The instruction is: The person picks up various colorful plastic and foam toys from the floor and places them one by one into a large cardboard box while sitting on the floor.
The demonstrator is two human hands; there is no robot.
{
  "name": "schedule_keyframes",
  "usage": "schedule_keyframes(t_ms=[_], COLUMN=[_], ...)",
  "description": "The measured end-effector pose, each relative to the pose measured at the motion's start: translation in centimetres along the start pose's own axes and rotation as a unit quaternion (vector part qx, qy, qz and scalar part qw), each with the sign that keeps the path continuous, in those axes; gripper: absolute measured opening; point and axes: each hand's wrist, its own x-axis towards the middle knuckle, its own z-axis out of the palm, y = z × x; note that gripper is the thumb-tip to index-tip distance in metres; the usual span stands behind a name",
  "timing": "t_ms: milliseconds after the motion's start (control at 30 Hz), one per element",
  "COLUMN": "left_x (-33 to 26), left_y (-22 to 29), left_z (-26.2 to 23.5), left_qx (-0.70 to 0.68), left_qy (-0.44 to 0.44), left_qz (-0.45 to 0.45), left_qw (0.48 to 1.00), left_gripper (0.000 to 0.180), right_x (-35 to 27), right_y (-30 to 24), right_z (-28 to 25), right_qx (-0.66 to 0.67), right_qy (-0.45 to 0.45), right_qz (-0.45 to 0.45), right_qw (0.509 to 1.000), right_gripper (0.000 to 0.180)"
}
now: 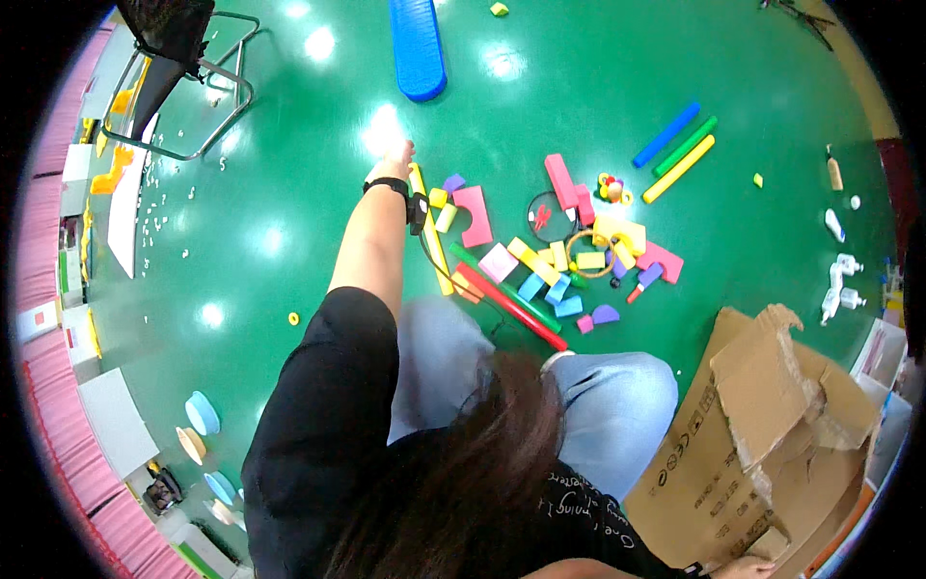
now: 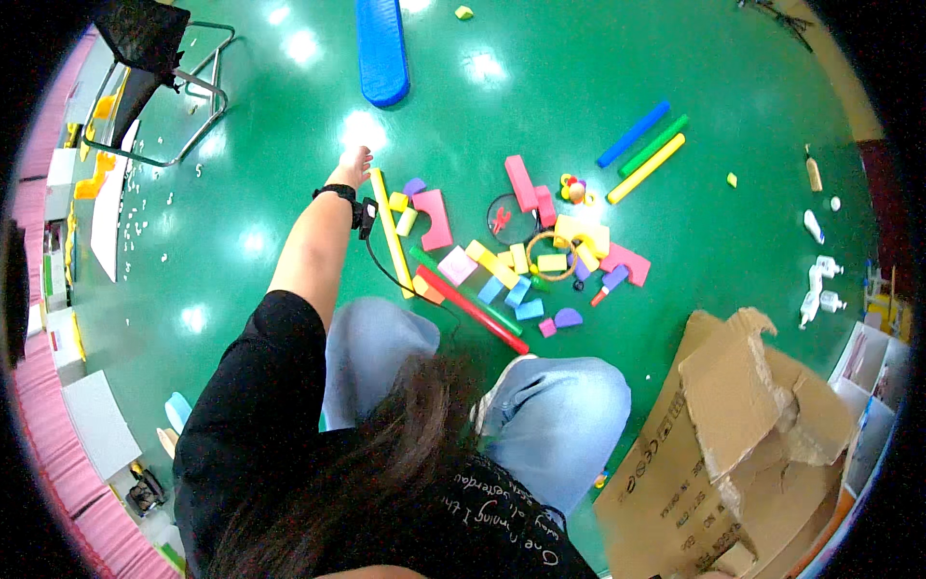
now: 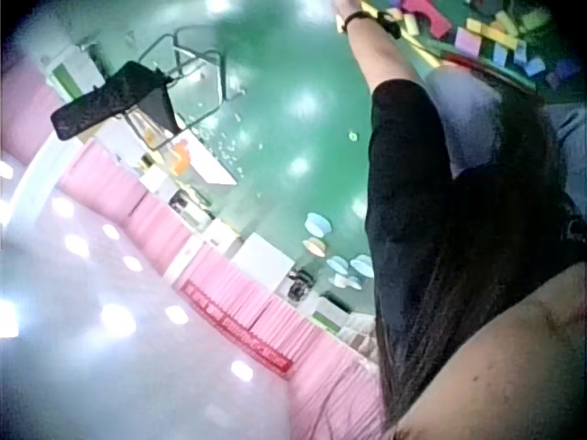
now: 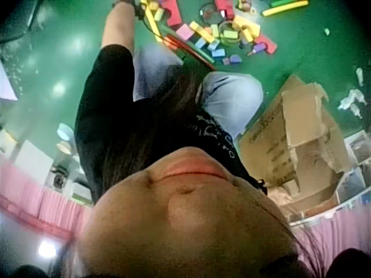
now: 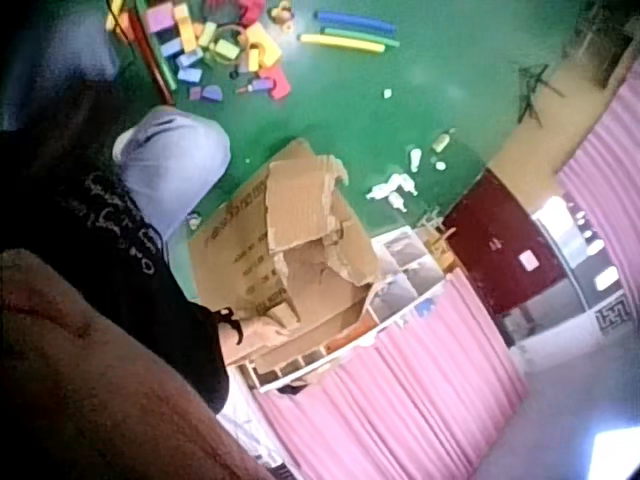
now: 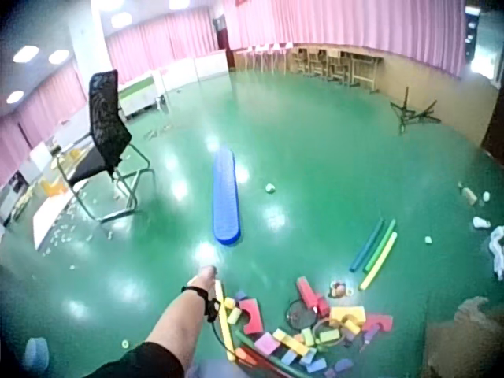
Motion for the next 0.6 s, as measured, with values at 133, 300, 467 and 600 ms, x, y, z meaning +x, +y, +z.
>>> schedule_keyframes(t_ms=[133,300,467,600], left_x=[3.7,10.7,16.8,20.2], left_y=[0.7,2.1,2.8,3.8], left_z=[3.3,4.4,5.8,6.4], left_qx=[-0.051,-0.127,-0.172,-0.22], left_qy=[-0.004,0.009,0.011,0.045], left_qz=[0.011,0.041,0.059,0.045], left_qw=[0.999,0.991,0.983,0.973], left_gripper=[0.033,0.026,0.029,0.038], right_x=[-0.8,0.0,1.5,1.6], right_y=[-3.6,-6.2,-6.5,-5.6], right_z=[-0.4,1.7,2.1,1.7], right_qx=[0.021,0.031,0.026,0.012], right_qy=[0.072,0.065,0.016,-0.016], right_qz=[0.034,0.046,0.057,0.069], right_qw=[0.997,0.996,0.998,0.997], right_gripper=[0.043,0.044,0.046,0.048])
